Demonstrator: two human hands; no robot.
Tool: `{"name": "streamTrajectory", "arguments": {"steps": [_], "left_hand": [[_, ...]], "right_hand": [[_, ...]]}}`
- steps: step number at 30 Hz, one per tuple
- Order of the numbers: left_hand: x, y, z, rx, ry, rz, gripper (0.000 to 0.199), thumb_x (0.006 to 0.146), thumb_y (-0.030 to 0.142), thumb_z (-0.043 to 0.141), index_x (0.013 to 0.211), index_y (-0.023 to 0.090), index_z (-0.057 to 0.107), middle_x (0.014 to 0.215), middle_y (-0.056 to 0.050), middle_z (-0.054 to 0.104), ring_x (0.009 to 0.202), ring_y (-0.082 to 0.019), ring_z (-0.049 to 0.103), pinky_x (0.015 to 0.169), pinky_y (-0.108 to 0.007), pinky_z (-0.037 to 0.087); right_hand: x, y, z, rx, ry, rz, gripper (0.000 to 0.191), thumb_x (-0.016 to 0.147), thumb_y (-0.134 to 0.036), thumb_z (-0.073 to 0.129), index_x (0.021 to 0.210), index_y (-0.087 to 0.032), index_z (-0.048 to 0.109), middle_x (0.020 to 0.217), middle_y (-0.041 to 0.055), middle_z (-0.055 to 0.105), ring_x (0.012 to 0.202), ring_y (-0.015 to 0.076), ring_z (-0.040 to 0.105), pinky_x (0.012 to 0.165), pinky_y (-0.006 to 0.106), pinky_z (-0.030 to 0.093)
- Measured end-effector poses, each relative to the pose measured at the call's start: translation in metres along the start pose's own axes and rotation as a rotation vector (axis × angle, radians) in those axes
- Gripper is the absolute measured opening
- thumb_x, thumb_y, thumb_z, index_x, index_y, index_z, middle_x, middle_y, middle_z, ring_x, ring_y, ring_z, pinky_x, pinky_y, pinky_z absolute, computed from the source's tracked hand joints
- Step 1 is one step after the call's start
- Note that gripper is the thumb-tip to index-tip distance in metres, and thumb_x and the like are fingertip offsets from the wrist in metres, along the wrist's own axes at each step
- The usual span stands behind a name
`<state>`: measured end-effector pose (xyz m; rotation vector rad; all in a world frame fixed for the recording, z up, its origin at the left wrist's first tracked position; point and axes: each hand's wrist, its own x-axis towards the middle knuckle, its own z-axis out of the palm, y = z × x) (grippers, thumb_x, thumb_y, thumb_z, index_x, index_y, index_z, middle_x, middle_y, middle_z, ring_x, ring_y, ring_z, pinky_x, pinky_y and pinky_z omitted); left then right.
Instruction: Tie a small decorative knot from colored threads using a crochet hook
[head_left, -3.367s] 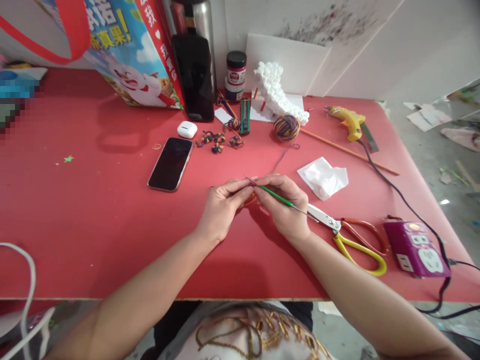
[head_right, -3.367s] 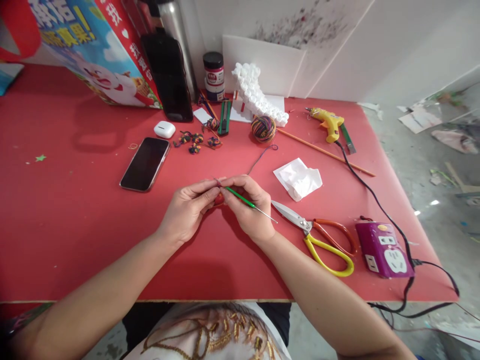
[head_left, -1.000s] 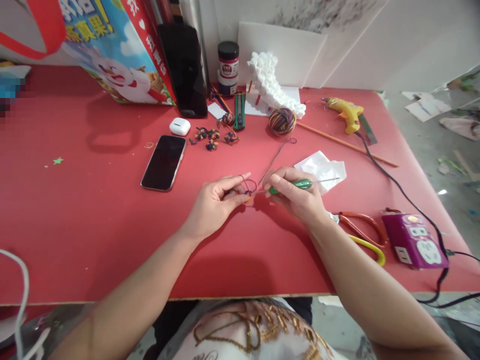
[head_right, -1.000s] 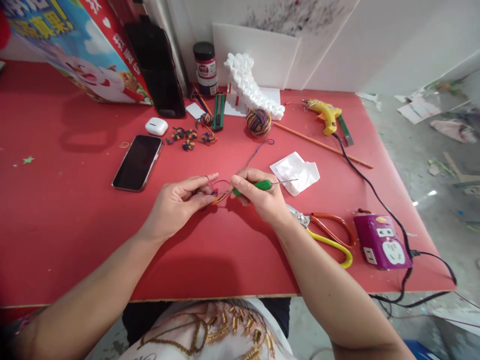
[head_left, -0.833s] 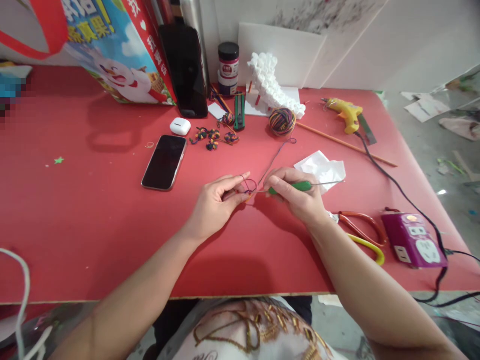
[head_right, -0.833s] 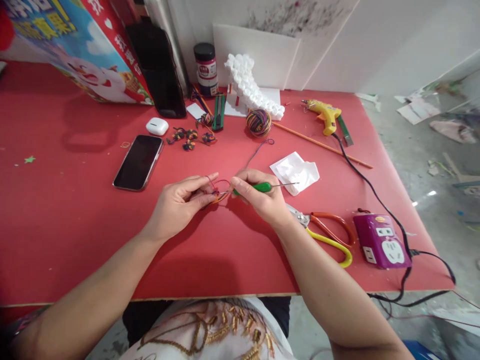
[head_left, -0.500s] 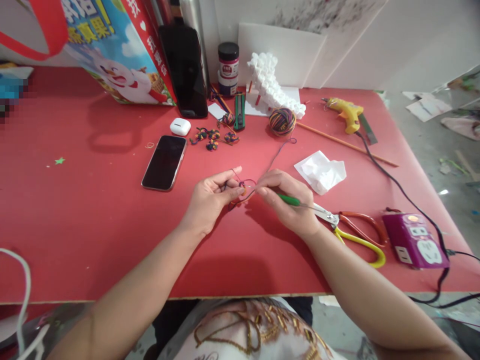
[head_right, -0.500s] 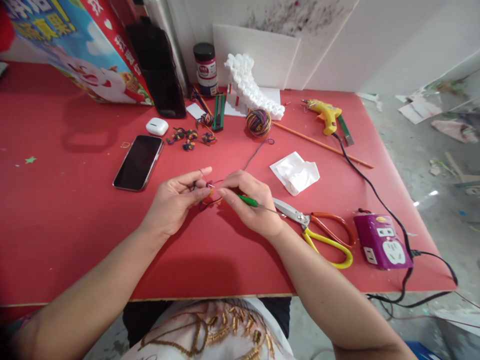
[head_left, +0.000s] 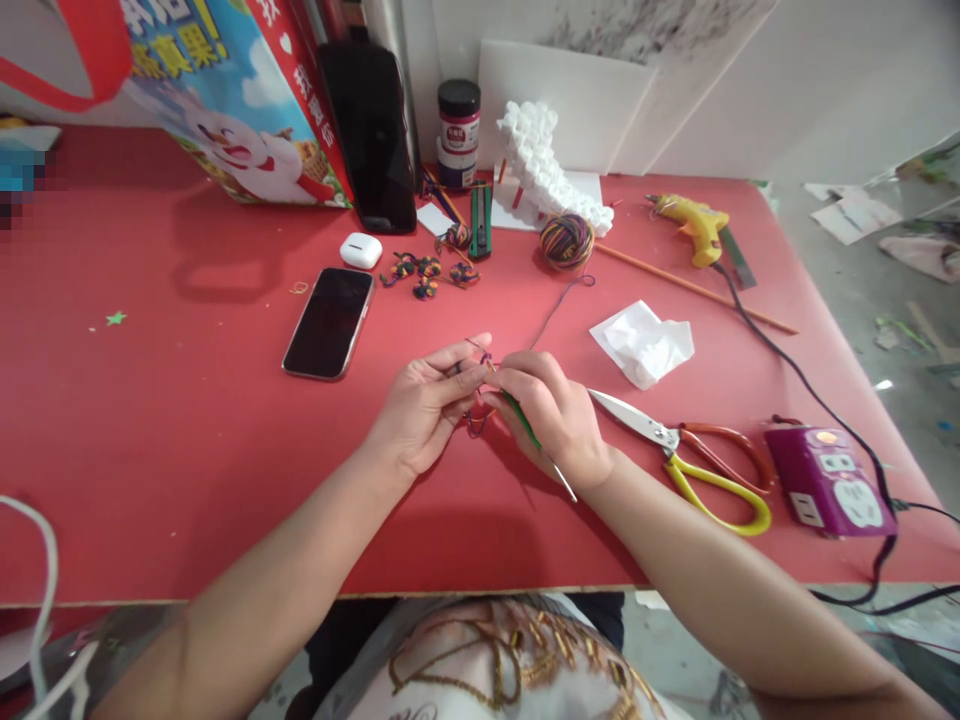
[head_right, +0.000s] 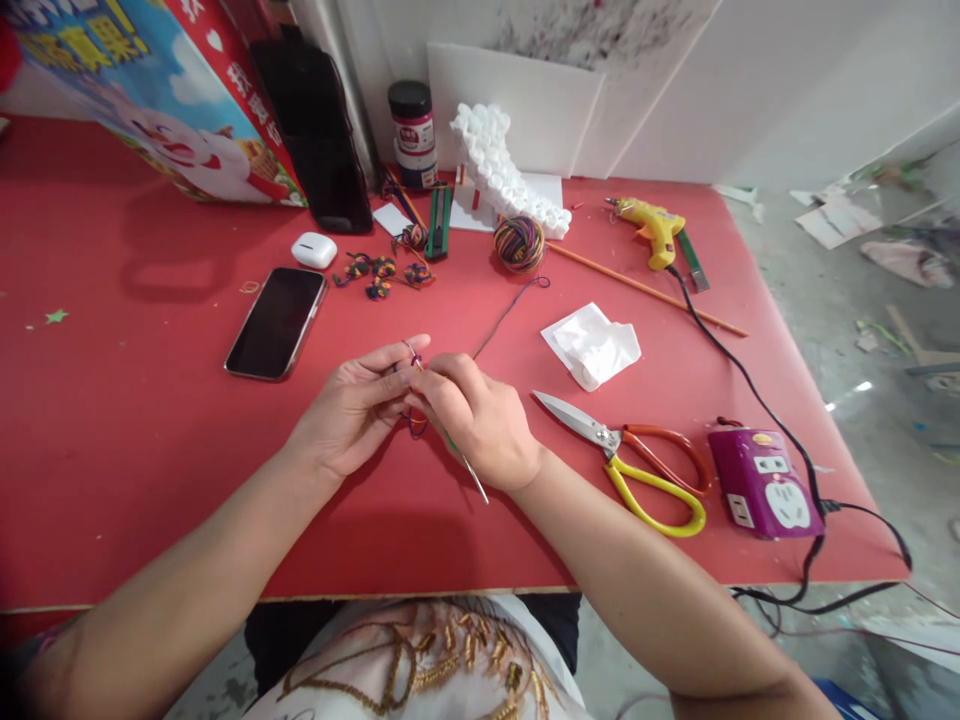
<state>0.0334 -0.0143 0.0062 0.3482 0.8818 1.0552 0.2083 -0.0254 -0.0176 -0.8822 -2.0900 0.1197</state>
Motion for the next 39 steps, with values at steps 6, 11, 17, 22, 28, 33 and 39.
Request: {"name": "streamTrajectory", "arguments": {"steps": [6,11,17,22,28,33,39], "left_hand": [[0.0,-0.001,0.001,0.179,0.016,0.179,0.049,0.055,0.025,0.105,0.101,0.019,0.088,0.069,0.004,0.068,0.058,-0.006,0.06,0.056,-0.018,0.052],[0.004,-0.001,-0.006,0.447,0.015,0.342,0.042,0.067,0.028,0.098,0.107,0.019,0.088,0.072,0.003,0.069,0.067,-0.01,0.062,0.067,-0.025,0.055],[0.007,0.005,-0.017,0.801,-0.041,0.499,0.032,0.081,0.019,0.082,0.112,0.02,0.088,0.08,0.001,0.068,0.074,-0.011,0.064,0.075,-0.027,0.053],[0.008,0.01,-0.021,0.967,-0.122,0.556,0.028,0.086,0.02,0.079,0.112,0.021,0.088,0.083,-0.001,0.066,0.076,-0.013,0.062,0.072,-0.026,0.049],[0.008,0.012,-0.021,0.989,-0.165,0.602,0.019,0.085,0.018,0.079,0.101,0.021,0.088,0.083,-0.001,0.066,0.068,-0.01,0.056,0.068,-0.026,0.048],[0.007,0.009,-0.02,0.841,-0.168,0.515,0.019,0.084,0.019,0.08,0.1,0.023,0.09,0.087,-0.002,0.071,0.075,-0.011,0.064,0.074,-0.026,0.052],[0.004,0.004,-0.012,0.668,-0.183,0.39,0.012,0.08,0.018,0.082,0.088,0.021,0.089,0.079,-0.001,0.064,0.073,-0.013,0.066,0.069,-0.027,0.057]], "right_hand": [[0.0,0.0,0.001,0.1,0.018,0.028,0.031,0.106,-0.016,0.062,0.136,-0.026,0.063,0.107,0.0092,0.07,0.089,0.0207,0.072,0.077,0.032,0.061],[0.003,0.004,-0.006,0.296,0.038,0.094,0.025,0.102,-0.01,0.068,0.122,-0.025,0.072,0.103,0.0076,0.07,0.093,0.019,0.073,0.082,0.031,0.061],[0.01,0.014,-0.017,0.553,-0.011,0.257,0.005,0.098,-0.017,0.077,0.099,-0.022,0.078,0.091,0.0043,0.074,0.082,0.0158,0.071,0.076,0.03,0.058],[0.015,0.018,-0.027,0.74,-0.074,0.451,0.005,0.093,-0.02,0.082,0.088,-0.021,0.081,0.084,0.0042,0.076,0.077,0.0164,0.07,0.072,0.031,0.056],[0.019,0.019,-0.033,0.981,-0.097,0.71,0.017,0.085,-0.034,0.091,0.078,-0.021,0.082,0.077,0.0049,0.075,0.069,0.0167,0.066,0.062,0.03,0.053],[0.017,0.02,-0.028,1.132,-0.071,0.873,0.023,0.075,-0.037,0.099,0.075,-0.02,0.082,0.068,0.0012,0.069,0.052,0.0089,0.052,0.048,0.024,0.038],[0.015,0.015,-0.019,1.353,-0.064,0.976,0.026,0.069,-0.036,0.101,0.072,-0.018,0.082,0.063,0.0008,0.066,0.045,0.0054,0.043,0.043,0.021,0.03]]}}
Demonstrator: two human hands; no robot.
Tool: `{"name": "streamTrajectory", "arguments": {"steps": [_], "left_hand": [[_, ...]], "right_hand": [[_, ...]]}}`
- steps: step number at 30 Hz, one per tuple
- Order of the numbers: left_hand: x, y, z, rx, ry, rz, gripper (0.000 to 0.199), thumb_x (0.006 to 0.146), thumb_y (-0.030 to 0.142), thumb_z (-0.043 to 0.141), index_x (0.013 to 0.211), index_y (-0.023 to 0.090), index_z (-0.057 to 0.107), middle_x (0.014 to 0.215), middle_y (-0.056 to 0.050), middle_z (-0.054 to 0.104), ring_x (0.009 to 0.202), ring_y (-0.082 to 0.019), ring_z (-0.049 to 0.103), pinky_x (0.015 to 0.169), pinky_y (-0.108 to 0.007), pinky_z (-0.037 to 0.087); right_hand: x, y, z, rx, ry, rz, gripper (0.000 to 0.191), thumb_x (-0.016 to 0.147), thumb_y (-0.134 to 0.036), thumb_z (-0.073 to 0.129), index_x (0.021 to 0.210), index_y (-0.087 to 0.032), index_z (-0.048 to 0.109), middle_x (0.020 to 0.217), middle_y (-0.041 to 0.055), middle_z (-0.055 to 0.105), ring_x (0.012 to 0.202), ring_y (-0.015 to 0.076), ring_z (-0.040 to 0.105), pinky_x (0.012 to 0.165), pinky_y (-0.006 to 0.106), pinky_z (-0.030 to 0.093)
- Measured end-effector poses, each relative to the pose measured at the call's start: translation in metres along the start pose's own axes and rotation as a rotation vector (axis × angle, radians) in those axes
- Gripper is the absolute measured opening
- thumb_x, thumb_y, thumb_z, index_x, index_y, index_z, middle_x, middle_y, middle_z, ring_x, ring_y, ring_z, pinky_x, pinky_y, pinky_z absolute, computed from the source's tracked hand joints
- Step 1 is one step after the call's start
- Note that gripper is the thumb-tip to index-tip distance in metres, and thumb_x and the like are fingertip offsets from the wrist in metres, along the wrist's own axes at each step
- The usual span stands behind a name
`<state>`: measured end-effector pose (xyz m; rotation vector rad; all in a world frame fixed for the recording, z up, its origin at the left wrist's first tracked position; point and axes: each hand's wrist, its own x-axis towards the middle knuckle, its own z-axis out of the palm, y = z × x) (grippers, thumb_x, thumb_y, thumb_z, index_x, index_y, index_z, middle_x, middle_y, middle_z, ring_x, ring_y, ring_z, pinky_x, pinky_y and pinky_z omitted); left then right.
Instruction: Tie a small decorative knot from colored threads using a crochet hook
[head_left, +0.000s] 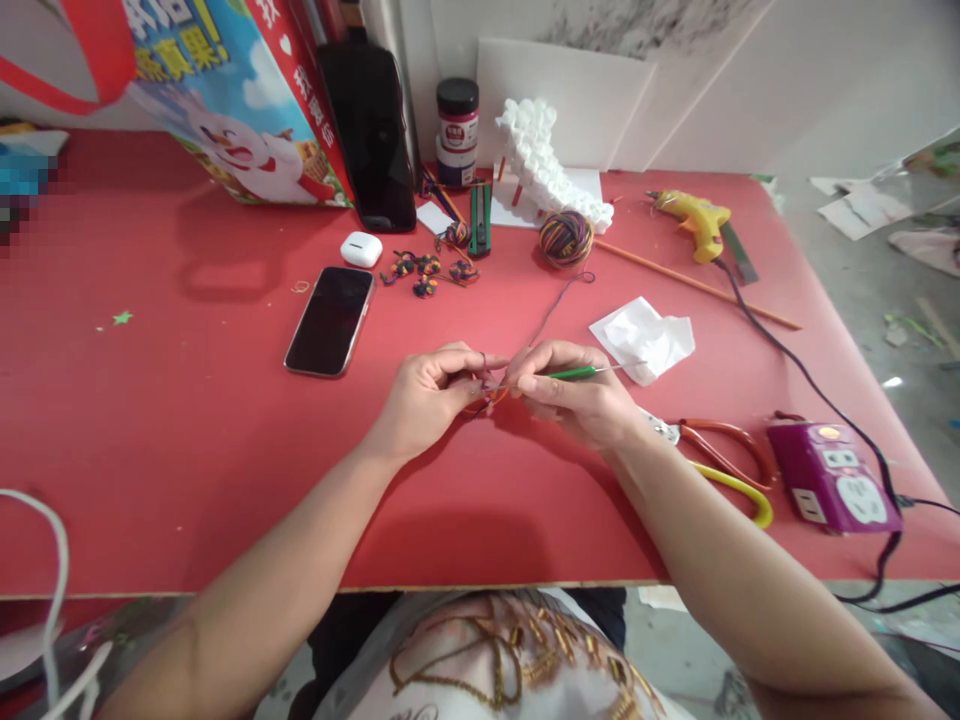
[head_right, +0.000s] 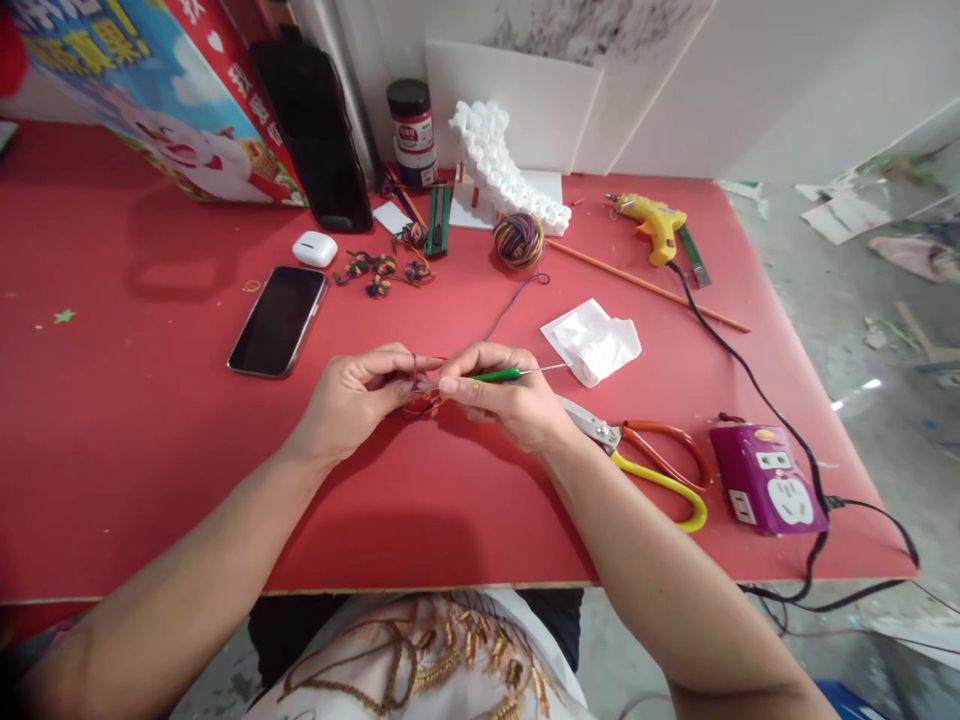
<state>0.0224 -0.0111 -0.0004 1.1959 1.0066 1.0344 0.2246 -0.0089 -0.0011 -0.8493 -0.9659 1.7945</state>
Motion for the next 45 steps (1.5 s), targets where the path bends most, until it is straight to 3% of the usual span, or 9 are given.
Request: {"name": "streamTrajectory", "arguments": {"steps": [3,6,18,21,24,27,31,38,45], "left_hand": [[-0.001,0.004,0.003,-0.085,0.022,-0.067,0.014,0.077,0.023,0.088,0.091,0.02,0.089,0.078,0.0,0.063,0.07,-0.013,0.066,0.064,-0.027,0.058],[-0.002,0.008,0.003,-0.126,0.062,-0.094,0.023,0.073,0.022,0.093,0.095,0.02,0.089,0.079,0.0,0.067,0.075,-0.013,0.069,0.071,-0.026,0.06],[-0.004,0.011,0.0,-0.12,0.086,-0.178,0.046,0.07,0.021,0.094,0.115,0.017,0.086,0.079,0.003,0.066,0.071,-0.011,0.066,0.073,-0.027,0.061],[-0.004,0.01,0.0,-0.118,0.094,-0.168,0.046,0.069,0.021,0.095,0.114,0.016,0.086,0.078,0.003,0.066,0.072,-0.011,0.066,0.074,-0.027,0.061],[-0.003,0.009,0.0,-0.128,0.098,-0.169,0.047,0.069,0.022,0.096,0.114,0.015,0.086,0.077,0.002,0.066,0.073,-0.011,0.065,0.074,-0.026,0.06],[-0.002,0.008,0.0,-0.151,0.106,-0.171,0.049,0.067,0.023,0.098,0.114,0.016,0.086,0.076,0.003,0.064,0.072,-0.01,0.063,0.073,-0.025,0.059],[-0.002,0.008,0.001,-0.18,0.097,-0.186,0.051,0.063,0.023,0.1,0.112,0.015,0.086,0.076,0.003,0.065,0.07,-0.01,0.064,0.069,-0.024,0.058],[-0.001,0.008,-0.001,-0.124,0.04,-0.192,0.042,0.069,0.021,0.095,0.11,0.015,0.086,0.078,0.003,0.069,0.071,-0.012,0.069,0.074,-0.028,0.061],[-0.001,0.006,-0.006,-0.026,-0.022,-0.127,0.036,0.075,0.024,0.092,0.11,0.015,0.086,0.087,-0.003,0.073,0.089,-0.02,0.077,0.086,-0.034,0.062]], "right_hand": [[0.0,0.001,0.001,0.013,0.025,-0.043,0.024,0.072,-0.035,0.1,0.073,-0.019,0.082,0.062,0.0005,0.066,0.045,0.0057,0.044,0.043,0.021,0.031],[0.0,0.0,0.0,-0.017,0.062,-0.085,0.025,0.073,-0.035,0.099,0.073,-0.019,0.081,0.063,0.0004,0.067,0.044,0.007,0.046,0.042,0.022,0.036],[0.0,-0.003,-0.004,-0.166,0.087,-0.201,0.022,0.078,-0.033,0.095,0.077,-0.019,0.078,0.072,0.001,0.07,0.047,0.0084,0.051,0.04,0.023,0.037],[-0.001,-0.005,-0.005,-0.282,0.072,-0.262,0.02,0.082,-0.034,0.092,0.079,-0.02,0.079,0.076,0.0023,0.072,0.053,0.0105,0.054,0.045,0.026,0.042],[-0.003,-0.007,-0.001,-0.432,0.058,-0.388,0.014,0.087,-0.031,0.088,0.08,-0.022,0.08,0.077,0.0042,0.073,0.066,0.0163,0.063,0.061,0.032,0.054],[-0.006,-0.007,0.003,-0.62,0.024,-0.544,0.007,0.093,-0.023,0.081,0.086,-0.024,0.081,0.082,0.0059,0.076,0.079,0.0204,0.069,0.076,0.037,0.057],[-0.008,-0.003,0.005,-0.844,-0.045,-0.676,0.008,0.097,-0.02,0.074,0.095,-0.025,0.08,0.09,0.0078,0.076,0.082,0.0206,0.071,0.074,0.036,0.057],[-0.004,-0.009,-0.001,-0.681,-0.044,-0.504,0.011,0.095,-0.03,0.081,0.085,-0.023,0.081,0.082,0.0062,0.077,0.077,0.0201,0.07,0.073,0.036,0.057],[-0.002,-0.016,-0.005,-0.468,0.002,-0.279,0.022,0.084,-0.041,0.091,0.077,-0.023,0.082,0.077,0.0062,0.077,0.071,0.0198,0.067,0.067,0.035,0.056]]}}
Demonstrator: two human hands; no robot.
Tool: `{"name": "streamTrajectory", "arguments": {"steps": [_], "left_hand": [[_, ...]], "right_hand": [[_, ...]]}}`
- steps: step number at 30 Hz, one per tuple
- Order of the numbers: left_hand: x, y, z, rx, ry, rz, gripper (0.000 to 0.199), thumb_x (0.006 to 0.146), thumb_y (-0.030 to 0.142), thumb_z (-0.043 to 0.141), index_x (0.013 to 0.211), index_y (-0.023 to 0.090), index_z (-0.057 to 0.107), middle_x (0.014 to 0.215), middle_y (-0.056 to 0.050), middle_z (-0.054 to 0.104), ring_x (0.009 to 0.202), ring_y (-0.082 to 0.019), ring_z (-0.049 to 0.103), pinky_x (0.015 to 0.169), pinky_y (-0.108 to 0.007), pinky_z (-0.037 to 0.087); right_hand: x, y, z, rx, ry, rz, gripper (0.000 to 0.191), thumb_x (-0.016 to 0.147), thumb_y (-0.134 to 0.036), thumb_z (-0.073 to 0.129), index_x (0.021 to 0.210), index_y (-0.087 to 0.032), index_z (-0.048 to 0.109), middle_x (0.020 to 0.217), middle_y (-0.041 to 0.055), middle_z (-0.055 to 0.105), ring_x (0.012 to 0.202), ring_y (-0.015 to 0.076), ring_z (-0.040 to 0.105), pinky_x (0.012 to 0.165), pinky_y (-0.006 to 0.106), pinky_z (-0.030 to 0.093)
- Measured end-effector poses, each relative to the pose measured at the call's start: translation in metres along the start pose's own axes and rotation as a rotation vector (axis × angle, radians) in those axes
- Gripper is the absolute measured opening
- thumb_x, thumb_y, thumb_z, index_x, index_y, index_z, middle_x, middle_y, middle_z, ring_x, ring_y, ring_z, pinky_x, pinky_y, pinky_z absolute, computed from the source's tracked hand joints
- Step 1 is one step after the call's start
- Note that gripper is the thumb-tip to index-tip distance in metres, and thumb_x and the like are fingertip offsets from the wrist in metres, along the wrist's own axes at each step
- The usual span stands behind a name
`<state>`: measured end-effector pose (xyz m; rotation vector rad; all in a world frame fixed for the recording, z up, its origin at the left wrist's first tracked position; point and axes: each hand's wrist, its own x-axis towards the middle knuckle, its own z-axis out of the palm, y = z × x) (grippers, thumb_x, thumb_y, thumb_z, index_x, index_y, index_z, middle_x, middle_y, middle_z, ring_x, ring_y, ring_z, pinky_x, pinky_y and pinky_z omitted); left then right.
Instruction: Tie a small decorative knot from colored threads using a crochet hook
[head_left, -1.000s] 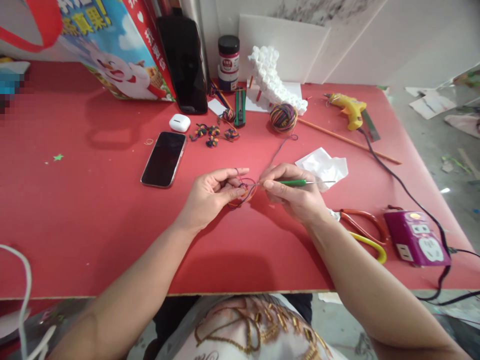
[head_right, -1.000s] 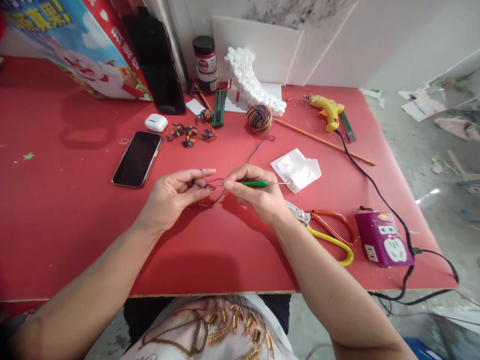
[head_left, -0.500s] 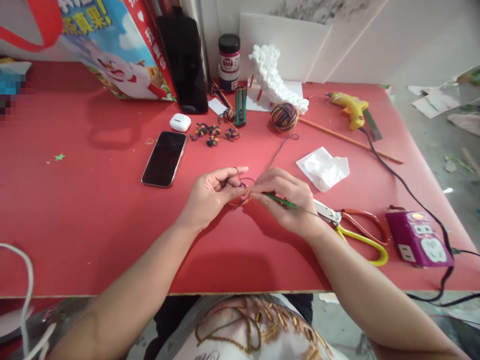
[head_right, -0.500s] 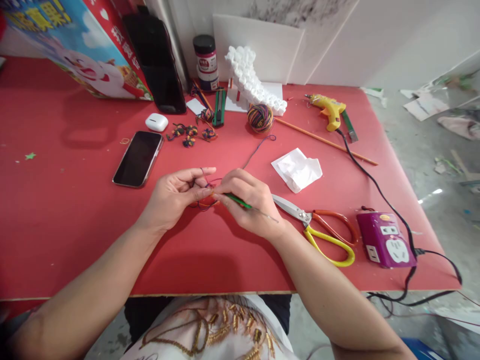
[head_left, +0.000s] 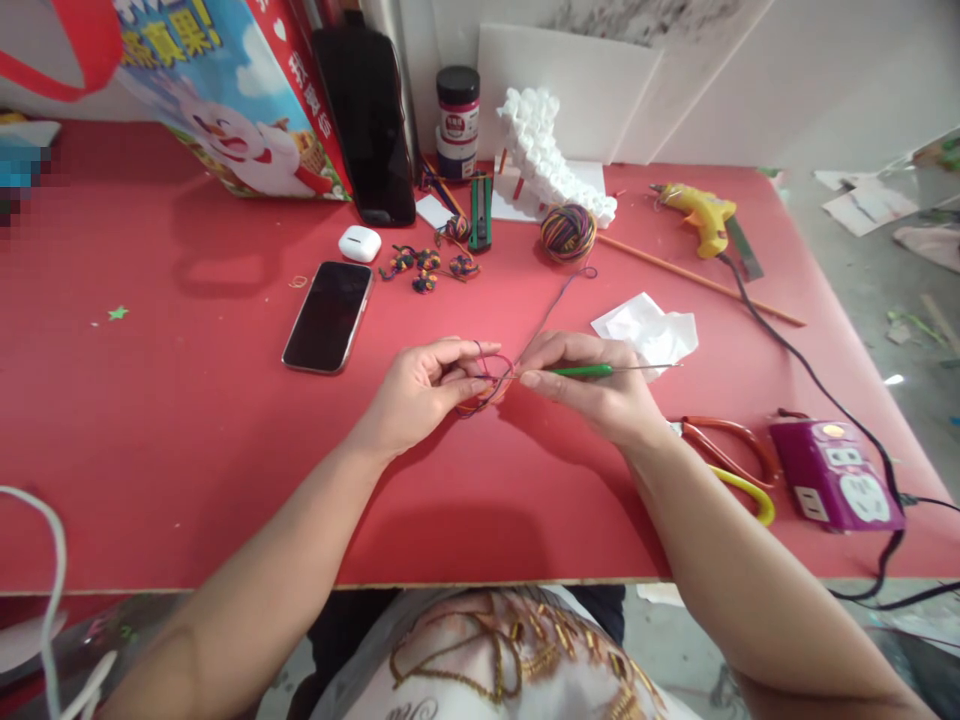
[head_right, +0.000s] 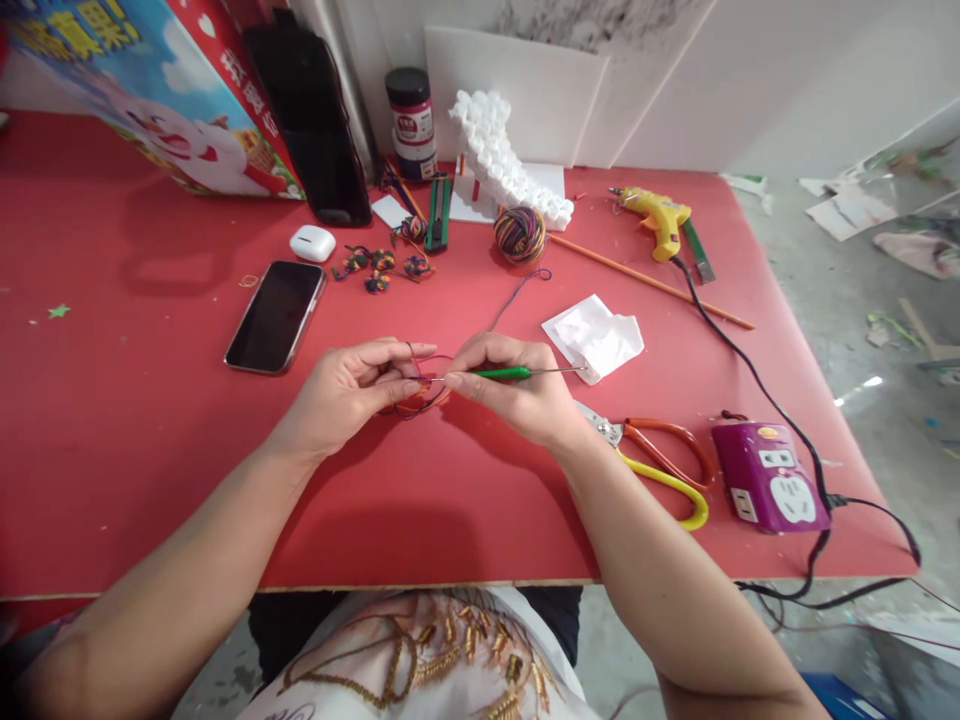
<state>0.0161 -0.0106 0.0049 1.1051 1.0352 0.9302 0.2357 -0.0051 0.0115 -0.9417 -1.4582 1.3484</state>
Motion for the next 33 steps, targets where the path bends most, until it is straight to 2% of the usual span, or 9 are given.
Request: {"name": "streamTrajectory", "arguments": {"steps": [7,16,20,22,24,27,29,33], "left_hand": [[-0.002,0.0,0.0,0.022,-0.039,0.0,0.035,0.083,0.023,0.086,0.117,0.015,0.085,0.089,-0.003,0.072,0.089,-0.021,0.078,0.085,-0.034,0.062],[-0.002,0.004,0.001,0.038,-0.02,0.034,0.033,0.081,0.021,0.086,0.114,0.017,0.086,0.086,-0.001,0.069,0.083,-0.016,0.071,0.082,-0.031,0.06],[-0.002,0.003,0.005,0.028,0.024,0.046,0.036,0.079,0.018,0.085,0.115,0.018,0.086,0.086,-0.001,0.069,0.077,-0.014,0.068,0.073,-0.028,0.059],[-0.003,0.001,0.008,-0.014,0.046,0.047,0.035,0.079,0.016,0.083,0.114,0.018,0.086,0.082,0.0,0.067,0.072,-0.013,0.066,0.067,-0.027,0.057],[-0.003,0.0,0.012,-0.072,0.075,0.025,0.034,0.079,0.017,0.084,0.113,0.018,0.086,0.078,0.001,0.066,0.068,-0.012,0.063,0.063,-0.026,0.055],[-0.003,-0.002,0.016,-0.143,0.123,-0.008,0.033,0.078,0.02,0.087,0.111,0.019,0.087,0.077,0.001,0.066,0.067,-0.011,0.061,0.06,-0.025,0.052],[-0.003,-0.003,0.017,-0.176,0.126,-0.006,0.033,0.077,0.022,0.089,0.11,0.021,0.087,0.08,0.0,0.068,0.069,-0.012,0.062,0.061,-0.026,0.053],[-0.004,-0.003,0.016,-0.261,0.108,0.017,0.033,0.075,0.022,0.092,0.108,0.024,0.088,0.092,-0.002,0.076,0.085,-0.015,0.069,0.078,-0.028,0.058]], "right_hand": [[0.001,0.002,-0.003,0.094,0.039,0.148,0.029,0.072,-0.042,0.099,0.071,-0.019,0.081,0.067,0.0032,0.07,0.056,0.0117,0.053,0.05,0.026,0.038],[0.0,0.009,-0.008,0.232,0.05,0.246,0.031,0.07,-0.041,0.101,0.074,-0.018,0.081,0.064,0.0009,0.069,0.047,0.0074,0.045,0.044,0.023,0.033],[0.001,0.011,0.004,0.351,0.054,0.246,0.034,0.067,-0.044,0.102,0.073,-0.019,0.08,0.057,-0.0016,0.064,0.044,0.0083,0.045,0.043,0.025,0.035],[0.0,0.012,0.013,0.383,0.056,0.237,0.032,0.068,-0.042,0.101,0.073,-0.019,0.079,0.061,-0.0005,0.068,0.046,0.0089,0.049,0.044,0.025,0.036],[-0.001,0.013,0.021,0.432,0.09,0.224,0.032,0.069,-0.041,0.101,0.074,-0.02,0.078,0.067,0.0008,0.073,0.047,0.0079,0.048,0.045,0.024,0.037],[-0.003,0.014,0.028,0.504,0.16,0.227,0.031,0.069,-0.04,0.101,0.074,-0.021,0.077,0.065,-0.0011,0.071,0.045,0.0068,0.045,0.045,0.024,0.035],[-0.003,0.014,0.03,0.525,0.182,0.239,0.032,0.068,-0.04,0.102,0.072,-0.021,0.076,0.06,-0.0025,0.067,0.044,0.0067,0.042,0.044,0.024,0.034],[-0.002,0.014,0.029,0.534,0.199,0.253,0.034,0.068,-0.041,0.102,0.073,-0.021,0.075,0.058,-0.0031,0.064,0.045,0.0068,0.041,0.044,0.024,0.033]]}}
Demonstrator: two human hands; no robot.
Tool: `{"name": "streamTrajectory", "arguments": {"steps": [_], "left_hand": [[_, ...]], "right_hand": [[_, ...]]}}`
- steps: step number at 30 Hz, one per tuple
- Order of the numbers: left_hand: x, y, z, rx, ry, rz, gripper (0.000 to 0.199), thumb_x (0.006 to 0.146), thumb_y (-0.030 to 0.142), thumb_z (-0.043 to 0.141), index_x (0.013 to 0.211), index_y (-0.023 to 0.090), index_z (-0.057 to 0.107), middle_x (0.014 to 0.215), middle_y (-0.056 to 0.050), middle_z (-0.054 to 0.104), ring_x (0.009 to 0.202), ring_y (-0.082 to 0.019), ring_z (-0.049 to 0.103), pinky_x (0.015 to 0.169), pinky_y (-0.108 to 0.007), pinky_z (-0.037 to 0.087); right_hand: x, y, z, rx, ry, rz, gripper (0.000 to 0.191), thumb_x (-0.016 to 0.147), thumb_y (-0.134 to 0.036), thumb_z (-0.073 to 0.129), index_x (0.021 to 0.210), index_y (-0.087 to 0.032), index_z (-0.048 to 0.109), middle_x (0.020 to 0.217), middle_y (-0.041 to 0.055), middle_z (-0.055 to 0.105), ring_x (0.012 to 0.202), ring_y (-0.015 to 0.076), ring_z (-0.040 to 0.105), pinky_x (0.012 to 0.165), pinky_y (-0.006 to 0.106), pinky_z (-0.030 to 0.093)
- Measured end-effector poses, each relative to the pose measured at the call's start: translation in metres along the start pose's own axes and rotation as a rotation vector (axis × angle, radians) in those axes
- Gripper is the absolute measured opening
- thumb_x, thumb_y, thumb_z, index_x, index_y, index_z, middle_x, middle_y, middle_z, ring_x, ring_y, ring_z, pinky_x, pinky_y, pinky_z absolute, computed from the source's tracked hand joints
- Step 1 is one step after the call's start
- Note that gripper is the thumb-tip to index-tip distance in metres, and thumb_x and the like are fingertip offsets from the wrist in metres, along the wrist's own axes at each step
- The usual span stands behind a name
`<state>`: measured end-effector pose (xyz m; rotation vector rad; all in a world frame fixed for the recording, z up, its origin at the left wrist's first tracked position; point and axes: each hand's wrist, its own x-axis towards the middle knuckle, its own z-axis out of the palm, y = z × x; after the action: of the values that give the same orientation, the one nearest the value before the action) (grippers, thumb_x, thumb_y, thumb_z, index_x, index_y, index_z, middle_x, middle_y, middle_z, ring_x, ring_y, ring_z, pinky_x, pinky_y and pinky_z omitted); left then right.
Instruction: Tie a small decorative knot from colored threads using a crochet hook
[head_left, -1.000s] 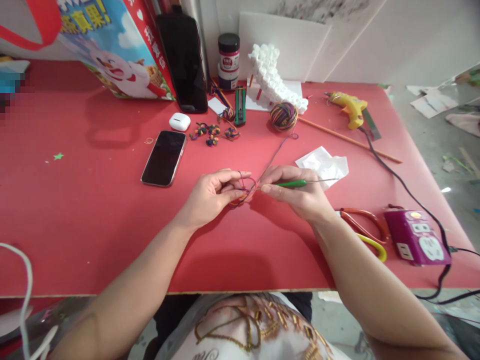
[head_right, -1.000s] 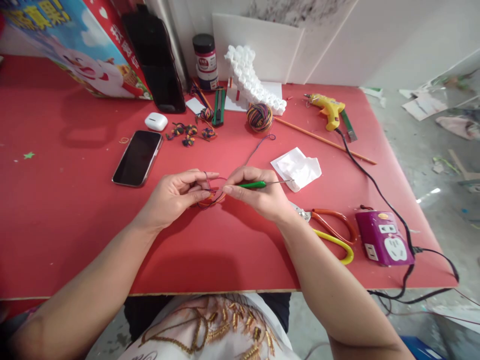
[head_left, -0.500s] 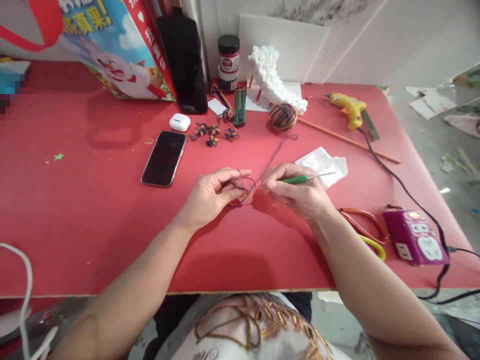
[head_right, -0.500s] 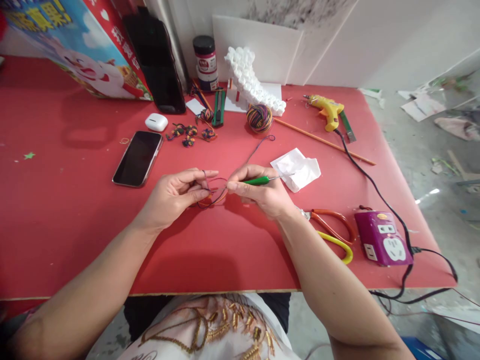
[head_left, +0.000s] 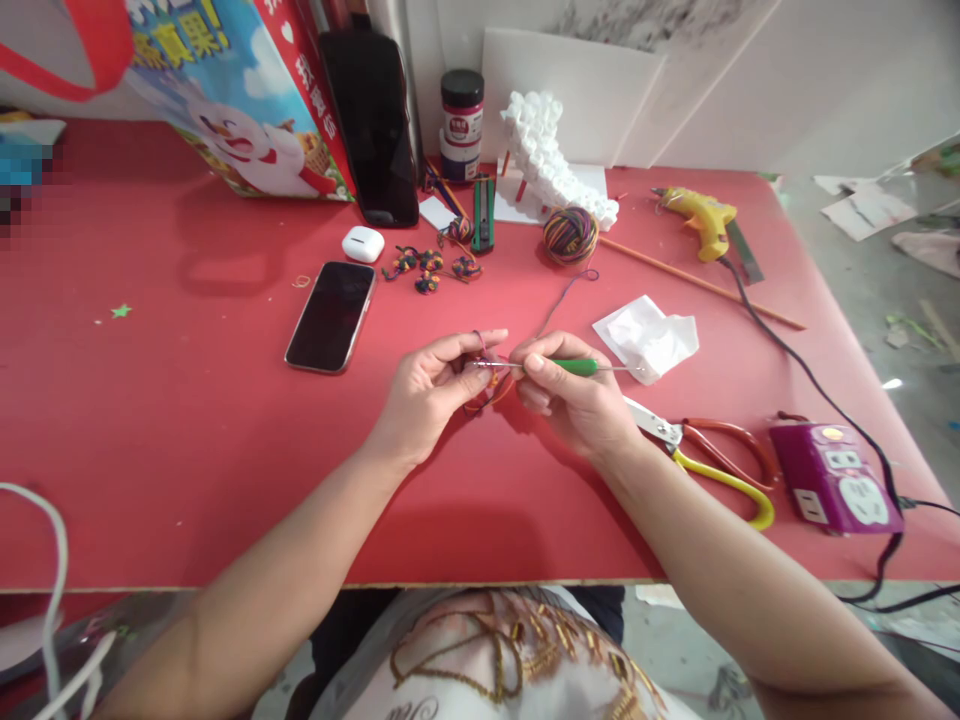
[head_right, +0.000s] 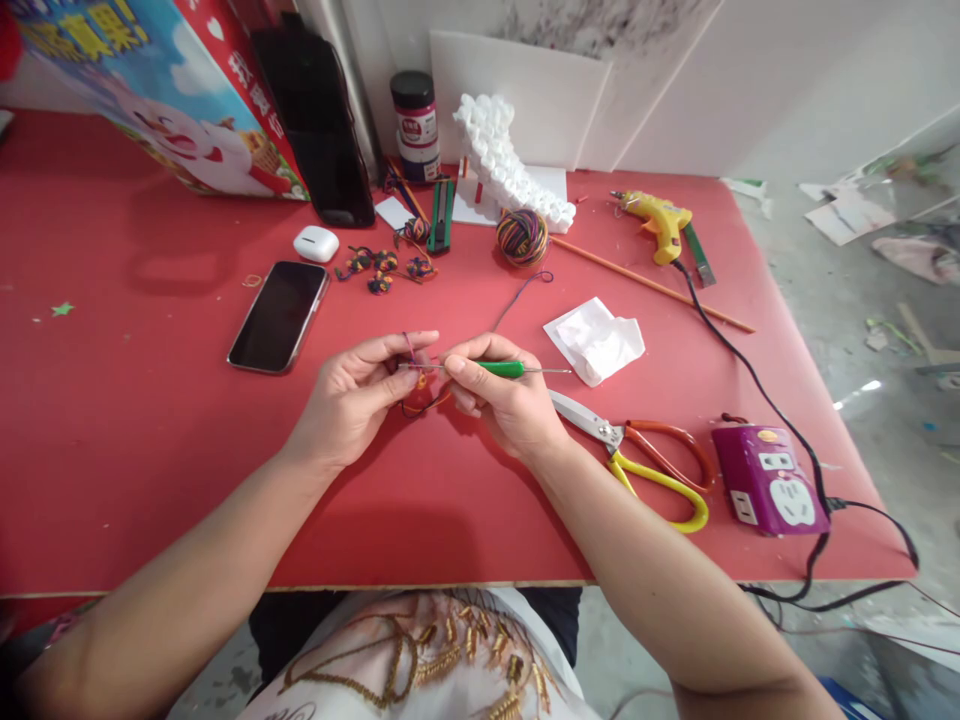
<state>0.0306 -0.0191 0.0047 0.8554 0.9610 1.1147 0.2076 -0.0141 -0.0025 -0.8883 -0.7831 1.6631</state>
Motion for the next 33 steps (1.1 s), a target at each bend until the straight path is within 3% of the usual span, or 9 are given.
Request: {"name": "streamTrajectory", "arguments": {"steps": [9,15,21,26,33], "left_hand": [[0.001,0.003,-0.001,-0.03,0.016,-0.012,0.038,0.07,0.024,0.099,0.107,0.025,0.089,0.084,-0.001,0.077,0.076,-0.011,0.068,0.073,-0.023,0.058],[0.002,0.004,0.001,-0.054,0.072,-0.037,0.04,0.06,0.022,0.103,0.097,0.023,0.09,0.077,0.0,0.077,0.072,-0.009,0.069,0.071,-0.019,0.058],[0.002,0.001,0.005,-0.13,0.095,-0.098,0.039,0.053,0.023,0.105,0.089,0.02,0.09,0.073,-0.002,0.078,0.068,-0.012,0.071,0.07,-0.022,0.059],[0.002,-0.003,0.008,-0.144,0.104,-0.089,0.041,0.052,0.024,0.105,0.089,0.02,0.09,0.071,-0.001,0.076,0.068,-0.012,0.071,0.069,-0.022,0.058],[0.003,-0.006,0.007,-0.176,0.1,-0.058,0.034,0.058,0.019,0.1,0.091,0.022,0.09,0.079,-0.001,0.079,0.072,-0.011,0.071,0.071,-0.021,0.06]], "right_hand": [[-0.001,0.0,0.001,0.025,0.001,-0.009,0.031,0.07,-0.038,0.102,0.074,-0.02,0.077,0.055,-0.0046,0.06,0.044,0.0058,0.044,0.045,0.021,0.032],[-0.002,-0.001,0.001,0.001,-0.008,-0.001,0.031,0.068,-0.038,0.102,0.072,-0.019,0.078,0.062,0.0,0.07,0.046,0.0064,0.045,0.044,0.023,0.035],[-0.004,-0.003,0.002,0.011,-0.101,-0.034,0.026,0.072,-0.036,0.099,0.076,-0.019,0.08,0.069,0.0024,0.076,0.046,0.0072,0.048,0.045,0.024,0.04],[-0.005,-0.001,0.003,0.004,-0.069,-0.074,0.028,0.075,-0.037,0.098,0.075,-0.019,0.076,0.067,0.0007,0.074,0.046,0.0071,0.047,0.046,0.023,0.04],[-0.006,0.002,-0.006,-0.144,-0.122,-0.092,0.02,0.09,-0.033,0.086,0.107,-0.023,0.086,0.074,0.0003,0.072,0.053,0.0088,0.051,0.05,0.025,0.038]]}}
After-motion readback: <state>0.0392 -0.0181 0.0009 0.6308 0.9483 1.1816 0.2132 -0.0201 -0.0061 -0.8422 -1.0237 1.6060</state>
